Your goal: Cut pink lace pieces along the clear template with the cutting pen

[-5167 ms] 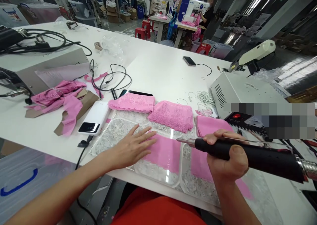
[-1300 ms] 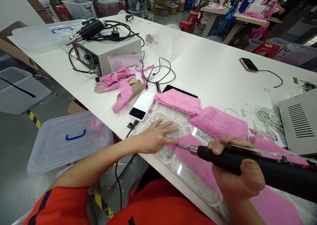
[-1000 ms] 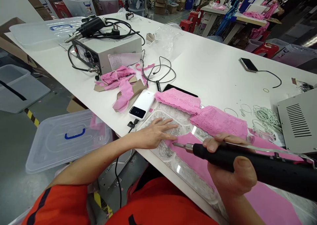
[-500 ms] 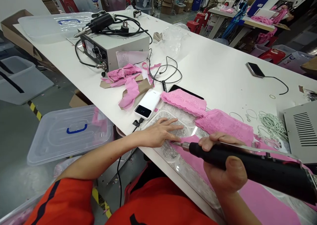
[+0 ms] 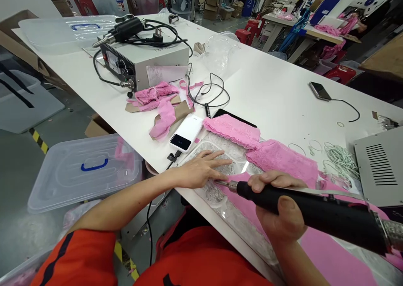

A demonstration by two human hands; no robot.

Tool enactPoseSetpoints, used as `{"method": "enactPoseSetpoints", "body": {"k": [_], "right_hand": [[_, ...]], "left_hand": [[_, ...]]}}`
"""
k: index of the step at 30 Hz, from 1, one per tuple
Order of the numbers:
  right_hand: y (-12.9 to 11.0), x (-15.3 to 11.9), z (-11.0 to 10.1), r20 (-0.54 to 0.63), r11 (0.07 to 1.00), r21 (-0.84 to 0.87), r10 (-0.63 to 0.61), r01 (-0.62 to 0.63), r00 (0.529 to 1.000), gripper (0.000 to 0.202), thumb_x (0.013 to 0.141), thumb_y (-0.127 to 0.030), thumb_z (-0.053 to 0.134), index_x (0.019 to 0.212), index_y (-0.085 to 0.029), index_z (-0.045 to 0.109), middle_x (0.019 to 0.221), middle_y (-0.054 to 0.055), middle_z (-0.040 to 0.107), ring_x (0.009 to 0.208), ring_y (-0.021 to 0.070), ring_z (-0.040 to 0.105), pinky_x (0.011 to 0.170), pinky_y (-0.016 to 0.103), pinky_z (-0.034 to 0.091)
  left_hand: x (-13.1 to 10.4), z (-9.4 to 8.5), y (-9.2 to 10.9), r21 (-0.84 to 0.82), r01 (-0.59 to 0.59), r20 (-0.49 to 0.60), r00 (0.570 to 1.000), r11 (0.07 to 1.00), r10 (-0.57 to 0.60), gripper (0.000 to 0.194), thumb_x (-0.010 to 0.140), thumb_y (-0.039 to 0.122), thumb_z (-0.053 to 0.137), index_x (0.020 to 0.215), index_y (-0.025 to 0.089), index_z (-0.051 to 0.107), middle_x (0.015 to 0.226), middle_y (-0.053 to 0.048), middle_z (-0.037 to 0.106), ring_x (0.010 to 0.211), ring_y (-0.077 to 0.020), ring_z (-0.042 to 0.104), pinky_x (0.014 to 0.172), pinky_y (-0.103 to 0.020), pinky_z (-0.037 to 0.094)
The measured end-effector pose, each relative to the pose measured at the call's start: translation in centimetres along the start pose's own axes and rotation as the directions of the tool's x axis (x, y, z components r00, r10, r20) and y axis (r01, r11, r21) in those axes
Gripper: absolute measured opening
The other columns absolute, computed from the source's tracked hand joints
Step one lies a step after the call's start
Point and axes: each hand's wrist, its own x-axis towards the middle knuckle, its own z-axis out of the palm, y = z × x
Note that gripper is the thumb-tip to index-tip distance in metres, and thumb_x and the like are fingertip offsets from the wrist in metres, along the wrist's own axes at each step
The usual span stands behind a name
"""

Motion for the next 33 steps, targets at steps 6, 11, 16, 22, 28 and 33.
{"method": "enactPoseSetpoints", "body": {"k": [6, 11, 16, 22, 28, 33], "right_hand": [[-0.1, 0.7, -1.0, -0.129, 1.000, -0.028, -0.016, 0.013, 0.992, 0.018, 0.078, -0.034, 0.065, 0.086, -0.019, 0.061, 0.082, -0.001, 0.060, 0.061, 0.0110, 0.057, 0.063, 0.033, 0.053], [0.2, 1.1, -1.5, -0.204, 1.000, -0.017, -0.014, 0.011, 0.979, 0.016, 0.077, -0.033, 0.064, 0.085, -0.019, 0.062, 0.083, -0.001, 0.060, 0.060, 0.0110, 0.057, 0.062, 0.033, 0.052], [0.6, 0.9, -0.9, -0.165, 1.000, -0.018, -0.001, -0.002, 0.986, 0.016, 0.079, -0.033, 0.062, 0.088, -0.021, 0.062, 0.084, 0.000, 0.060, 0.062, 0.0118, 0.057, 0.064, 0.034, 0.053], [0.6, 0.9, -0.6, -0.138, 1.000, -0.018, 0.001, -0.004, 0.990, 0.015, 0.080, -0.032, 0.061, 0.090, -0.022, 0.062, 0.086, 0.000, 0.059, 0.062, 0.0117, 0.058, 0.065, 0.035, 0.054], [0.7, 1.0, -0.6, -0.092, 1.000, 0.010, -0.009, 0.010, 0.996, 0.012, 0.082, -0.029, 0.060, 0.092, -0.022, 0.061, 0.087, -0.001, 0.059, 0.063, 0.0109, 0.059, 0.065, 0.033, 0.055], [1.2, 0.7, -0.4, -0.065, 0.999, -0.001, -0.052, 0.052, 0.997, 0.008, 0.085, -0.028, 0.058, 0.091, -0.023, 0.058, 0.087, -0.001, 0.058, 0.065, 0.0107, 0.061, 0.064, 0.032, 0.054]], "left_hand": [[-1.0, 0.5, -0.4, -0.144, -0.003, -0.264, 0.964, 0.990, -0.036, 0.052, 0.078, -0.009, 0.039, 0.107, 0.021, 0.071, 0.143, -0.008, 0.051, 0.142, -0.0261, 0.035, 0.109, -0.047, 0.042], [-2.2, 0.4, -0.4, -0.120, -0.050, -0.289, 0.957, 0.991, 0.013, 0.050, 0.079, -0.009, 0.040, 0.103, 0.021, 0.072, 0.140, -0.008, 0.054, 0.141, -0.0271, 0.036, 0.108, -0.049, 0.043], [-2.3, 0.3, -0.4, -0.055, -0.071, -0.260, 0.964, 0.996, 0.055, 0.056, 0.074, -0.012, 0.039, 0.105, 0.021, 0.072, 0.142, -0.009, 0.051, 0.142, -0.0292, 0.035, 0.107, -0.050, 0.044], [-2.2, 0.3, -0.3, -0.026, -0.063, -0.242, 0.969, 0.998, 0.055, 0.047, 0.083, -0.006, 0.041, 0.104, 0.022, 0.073, 0.142, -0.008, 0.051, 0.142, -0.0300, 0.034, 0.107, -0.050, 0.043], [-2.1, 0.3, -0.3, 0.011, -0.041, -0.224, 0.974, 0.999, 0.043, 0.046, 0.084, -0.006, 0.042, 0.104, 0.023, 0.072, 0.144, -0.007, 0.049, 0.142, -0.0299, 0.034, 0.107, -0.051, 0.044], [-2.1, 0.2, -0.4, 0.041, -0.073, -0.257, 0.963, 0.997, 0.081, 0.048, 0.085, -0.006, 0.040, 0.107, 0.023, 0.071, 0.143, -0.007, 0.051, 0.141, -0.0302, 0.035, 0.105, -0.050, 0.046]]}}
